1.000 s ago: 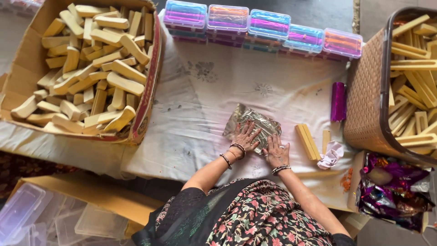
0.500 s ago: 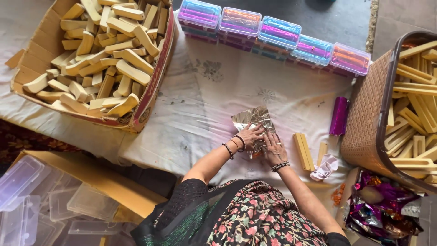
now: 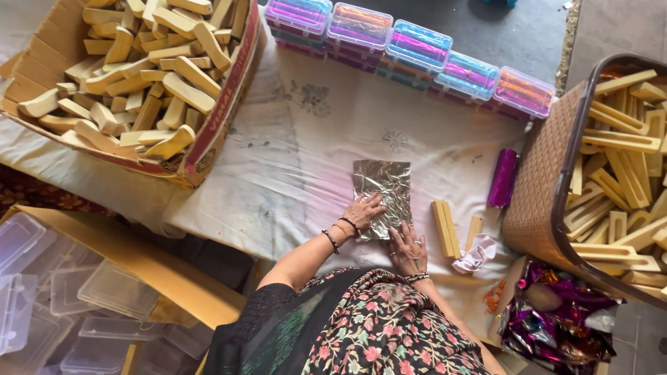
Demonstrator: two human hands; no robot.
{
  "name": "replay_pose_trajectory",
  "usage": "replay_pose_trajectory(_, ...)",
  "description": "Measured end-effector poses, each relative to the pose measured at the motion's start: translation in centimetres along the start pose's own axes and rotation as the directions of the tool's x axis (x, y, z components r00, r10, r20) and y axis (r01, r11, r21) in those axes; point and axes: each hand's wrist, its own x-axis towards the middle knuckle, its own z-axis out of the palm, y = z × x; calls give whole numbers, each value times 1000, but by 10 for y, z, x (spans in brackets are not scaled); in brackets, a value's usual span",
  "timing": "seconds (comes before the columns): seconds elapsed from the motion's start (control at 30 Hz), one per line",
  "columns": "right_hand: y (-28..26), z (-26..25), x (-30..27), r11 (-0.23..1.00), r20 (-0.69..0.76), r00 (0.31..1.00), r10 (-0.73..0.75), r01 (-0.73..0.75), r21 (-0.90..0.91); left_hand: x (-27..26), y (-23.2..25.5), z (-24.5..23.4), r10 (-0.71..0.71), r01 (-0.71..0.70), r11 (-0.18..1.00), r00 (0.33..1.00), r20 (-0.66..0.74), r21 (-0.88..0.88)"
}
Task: Wrapping wooden blocks in silver foil and colored paper.
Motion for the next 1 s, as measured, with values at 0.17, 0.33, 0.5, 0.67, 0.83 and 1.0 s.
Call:
replay_pose_trajectory(0.17, 28, 3, -14, 998, -22, 998, -56, 56, 16, -11, 3, 27, -40, 29, 997, 988, -151, -74)
replay_pose_trajectory(0.33, 65, -26, -28, 990, -265, 958, 114, -86, 114, -16, 4, 27, -1, 4, 1000, 980, -200, 13)
replay_pose_trajectory(0.5, 93, -31, -44, 971, -313, 923, 224, -185, 149, -20, 8, 10, -12, 10, 1000, 991, -130, -18)
replay_pose_trajectory(0.67, 113, -6, -35, 908, -206, 893, 400, -355, 223, -10, 5, 0, -25, 11, 995, 991, -131, -102)
replay_pose_trajectory(0.83, 102, -18, -11, 862, -94, 864, 494, -472, 187, 9, 5, -36, -17, 20, 995, 999, 34, -95)
replay_pose_trajectory(1.0, 123, -3, -2, 847, -5, 858, 514, -507, 160, 15, 18, -46, 4, 2, 996, 998, -70, 86)
